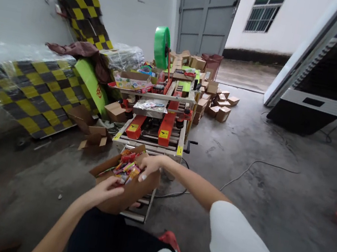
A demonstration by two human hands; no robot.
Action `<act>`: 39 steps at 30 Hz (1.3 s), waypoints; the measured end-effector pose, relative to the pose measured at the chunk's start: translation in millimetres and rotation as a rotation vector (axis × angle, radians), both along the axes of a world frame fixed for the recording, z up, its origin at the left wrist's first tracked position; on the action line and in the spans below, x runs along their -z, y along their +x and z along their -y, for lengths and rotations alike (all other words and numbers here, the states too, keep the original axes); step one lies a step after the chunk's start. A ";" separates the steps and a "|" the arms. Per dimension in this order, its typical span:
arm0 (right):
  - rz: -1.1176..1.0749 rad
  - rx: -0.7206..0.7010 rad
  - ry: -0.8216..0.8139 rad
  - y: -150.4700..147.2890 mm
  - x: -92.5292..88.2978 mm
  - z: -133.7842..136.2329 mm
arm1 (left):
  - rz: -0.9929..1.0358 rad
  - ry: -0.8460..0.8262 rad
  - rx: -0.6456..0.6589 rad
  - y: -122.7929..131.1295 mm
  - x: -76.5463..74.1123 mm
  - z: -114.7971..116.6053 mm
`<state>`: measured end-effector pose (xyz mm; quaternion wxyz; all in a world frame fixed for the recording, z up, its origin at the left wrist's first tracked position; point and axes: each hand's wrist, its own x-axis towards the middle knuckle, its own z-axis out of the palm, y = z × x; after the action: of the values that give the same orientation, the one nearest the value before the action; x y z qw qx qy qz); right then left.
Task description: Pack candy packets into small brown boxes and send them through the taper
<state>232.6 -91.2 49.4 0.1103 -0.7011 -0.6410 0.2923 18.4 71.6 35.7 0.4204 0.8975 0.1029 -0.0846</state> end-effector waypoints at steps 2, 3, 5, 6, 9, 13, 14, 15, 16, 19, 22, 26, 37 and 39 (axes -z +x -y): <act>0.035 0.081 -0.020 0.5 -1.5 -6.0 | 0.032 0.142 -0.030 7.5 -2.5 1.1; 0.055 0.116 -0.011 -0.8 -0.4 -7.4 | 0.045 0.190 -0.062 11.1 -0.9 3.0; 0.089 0.187 0.060 -7.4 5.5 -5.5 | 0.071 0.242 -0.157 15.0 7.7 9.5; 0.110 0.230 0.109 -13.0 9.8 -2.0 | 0.086 0.271 -0.210 14.8 13.7 14.4; 0.191 0.400 0.290 -36.1 24.5 15.4 | 0.135 0.377 -0.362 8.2 29.8 33.7; 0.242 0.462 0.451 -63.4 39.3 29.7 | 0.242 0.624 -0.537 -1.5 33.1 52.9; 0.249 0.426 0.454 -66.3 41.0 27.7 | 0.274 0.730 -0.556 -2.2 30.6 53.0; 0.263 0.385 0.442 -67.2 41.8 23.5 | 0.294 0.837 -0.557 -2.1 27.4 50.9; 0.282 0.349 0.421 -66.3 41.7 17.7 | 0.296 0.927 -0.535 -1.0 23.9 47.1; 0.330 0.305 0.360 -59.1 40.0 -1.3 | 0.223 1.006 -0.429 5.0 15.2 32.1; 0.323 0.356 0.355 -57.6 42.5 -10.3 | 0.177 0.984 -0.406 8.5 12.5 24.7; 0.312 0.443 0.613 -68.0 55.4 -8.7 | 0.174 0.996 -0.410 6.4 12.6 28.2; 0.295 0.277 0.191 -63.9 44.5 -27.9 | 0.181 0.899 -0.355 8.7 6.2 24.7; 0.306 0.285 0.142 -61.3 42.4 -34.4 | 0.189 0.876 -0.348 8.2 9.1 24.6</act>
<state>171.3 -56.8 6.9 0.1011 -0.8112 -0.5638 0.1179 26.6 46.9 26.6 0.0181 0.9634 0.2389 0.1201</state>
